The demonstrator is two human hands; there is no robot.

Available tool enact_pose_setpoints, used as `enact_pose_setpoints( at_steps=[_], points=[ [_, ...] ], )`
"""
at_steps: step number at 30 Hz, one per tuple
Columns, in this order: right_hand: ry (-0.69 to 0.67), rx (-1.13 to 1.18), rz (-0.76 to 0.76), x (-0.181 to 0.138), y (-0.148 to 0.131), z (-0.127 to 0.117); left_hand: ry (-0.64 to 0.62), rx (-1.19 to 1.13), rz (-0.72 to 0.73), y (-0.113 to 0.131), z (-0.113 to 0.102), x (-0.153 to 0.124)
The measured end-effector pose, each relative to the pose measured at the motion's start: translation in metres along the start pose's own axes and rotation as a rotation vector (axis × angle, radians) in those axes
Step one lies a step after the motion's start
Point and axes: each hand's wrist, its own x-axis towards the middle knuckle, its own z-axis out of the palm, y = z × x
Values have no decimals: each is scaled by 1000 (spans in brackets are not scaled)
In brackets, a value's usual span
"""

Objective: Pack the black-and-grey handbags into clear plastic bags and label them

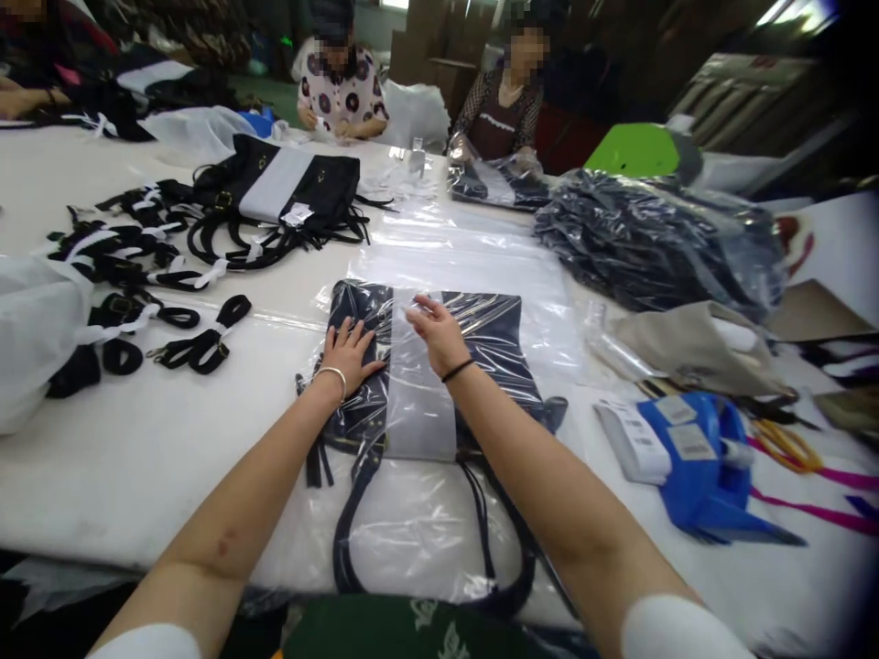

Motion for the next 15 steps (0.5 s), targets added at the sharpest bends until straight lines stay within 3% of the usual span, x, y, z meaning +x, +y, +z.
enact_pose_setpoints(
  at_steps=[2, 5, 15],
  points=[
    [-4, -69, -33, 31, 18, 23, 11, -19, -1, 1, 1, 0],
    [-23, -151, -23, 55, 41, 38, 6, -52, 0, 2, 1, 0],
    [-24, -443, -130, 59, 78, 44, -49, -132, -16, 6, -10, 0]
  ],
)
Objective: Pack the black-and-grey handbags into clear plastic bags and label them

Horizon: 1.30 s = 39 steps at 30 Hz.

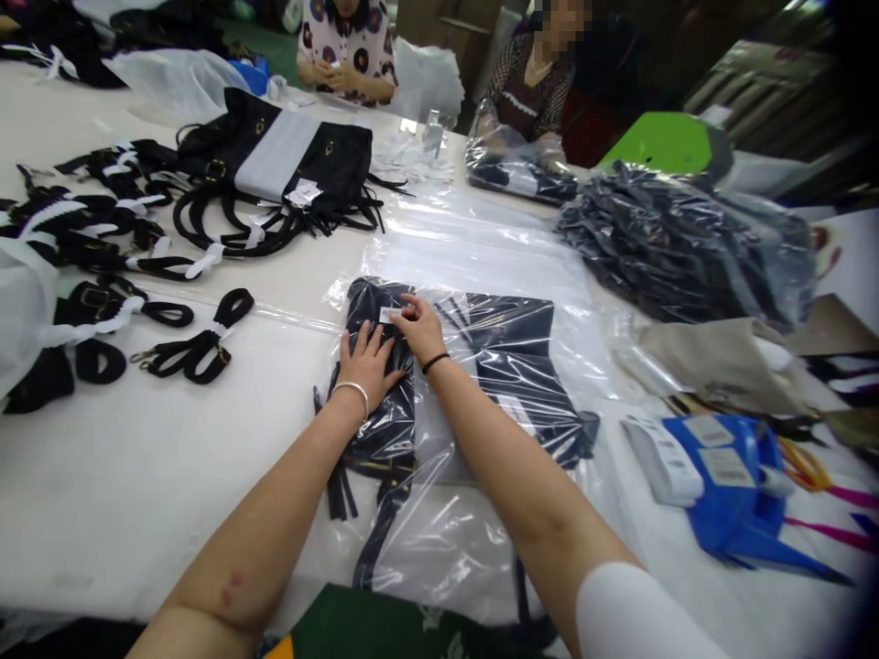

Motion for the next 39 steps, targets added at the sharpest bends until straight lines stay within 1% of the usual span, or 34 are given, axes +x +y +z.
enact_pose_setpoints(
  at_steps=[3, 7, 10, 14, 16, 18, 19, 21, 23, 25, 27, 28, 29, 30, 32, 33, 34, 35, 37, 39],
  points=[
    [33, -136, -5, 2, -1, 6, 33, -22, 4, -1, 1, -1],
    [82, -386, -41, -4, -3, 12, 50, -38, 9, -3, 3, -2],
    [106, -522, -109, -9, -4, 15, 64, -40, -2, -3, 2, -3],
    [117, -626, -241, -17, -9, 12, 141, -68, -67, -4, 2, -3],
    [61, -681, -335, -25, -11, 7, 203, -108, -88, -5, 5, -3],
    [-90, -782, -401, -36, -10, 4, 254, -166, -100, -7, 8, -2],
    [-180, -849, -402, -42, -10, 3, 268, -205, -110, -8, 9, 0],
    [-317, -979, -348, -50, -8, 5, 278, -324, -144, -11, 11, 3],
    [-360, -1054, -282, -51, -8, 11, 292, -533, -186, -19, 9, 9],
    [-375, -1053, -240, -45, -10, 15, 345, -866, -230, -31, 3, 16],
    [-417, -987, -206, -40, -13, 12, 404, -1223, -293, -46, -5, 22],
    [-435, -941, -193, -40, -15, 5, 426, -1355, -337, -53, -11, 25],
    [-441, -895, -189, -44, -18, -5, 444, -1432, -382, -58, -17, 26],
    [-432, -857, -197, -52, -20, -19, 462, -1454, -413, -60, -24, 25],
    [-375, -833, -242, -79, -21, -59, 488, -1364, -405, -57, -34, 19],
    [-337, -854, -263, -97, -19, -84, 472, -1265, -361, -51, -37, 13],
    [-299, -900, -267, -116, -14, -112, 425, -1131, -301, -43, -38, 6],
    [-259, -963, -246, -136, -9, -140, 350, -964, -240, -34, -36, -2],
    [-197, -1101, -148, -174, 2, -191, 174, -584, -140, -15, -29, -23],
    [-168, -1198, -48, -204, 7, -229, 69, -264, -90, -3, -20, -44]
  ],
)
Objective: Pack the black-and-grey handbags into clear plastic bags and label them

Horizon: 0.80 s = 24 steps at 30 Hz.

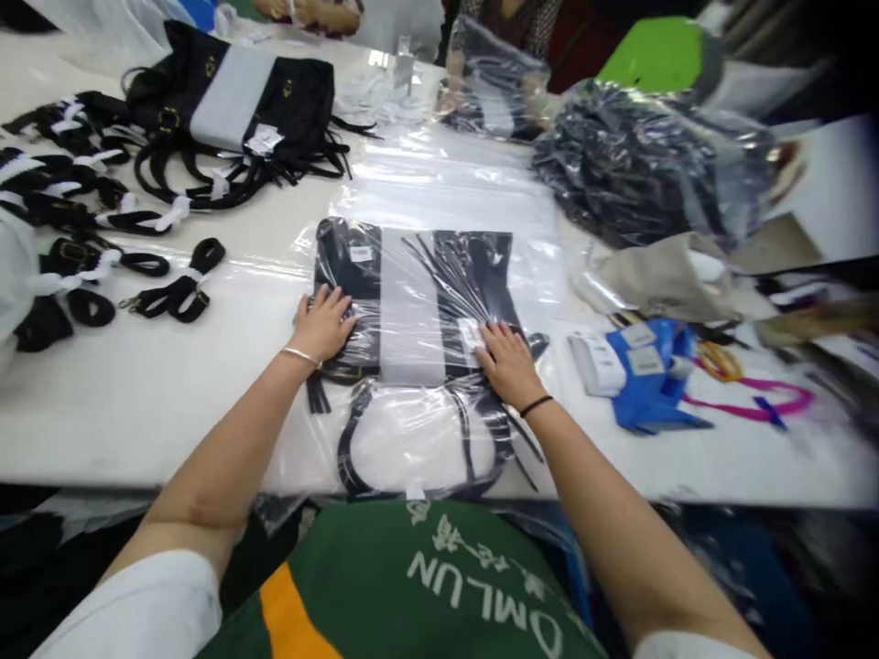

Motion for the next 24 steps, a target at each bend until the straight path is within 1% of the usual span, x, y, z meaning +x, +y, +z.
enact_pose_setpoints(
  at_steps=[2, 4, 6, 8, 10, 13, 15, 18, 20, 22, 24],
  points=[
    [-50, -29, 46, -19, 12, -9, -16, 179, 30, 0, 6, -17],
    [-56, -24, 76, -21, 9, -18, 35, 264, 83, -5, 7, -26],
    [17, -3, 78, -9, -1, -22, 106, 298, 171, -10, 8, -30],
    [93, 16, 31, 7, -9, -20, 144, 308, 233, -14, 12, -32],
    [70, 41, -23, 19, -13, -10, 136, 317, 229, -17, 19, -36],
    [-11, 79, -30, 26, -11, 9, 137, 332, 164, -18, 29, -41],
    [-17, 89, -16, 25, -8, 18, 148, 314, 136, -16, 31, -42],
    [-55, 92, -6, 26, -6, 16, 155, 230, 73, -13, 27, -44],
    [-131, 107, 27, 31, -11, 6, 193, 141, -41, -13, 21, -46],
    [-177, 152, 99, 37, -23, -9, 249, 11, -229, -14, 13, -48],
    [-122, 214, 124, 44, -41, -23, 268, -138, -418, -15, 4, -48]
  ],
)
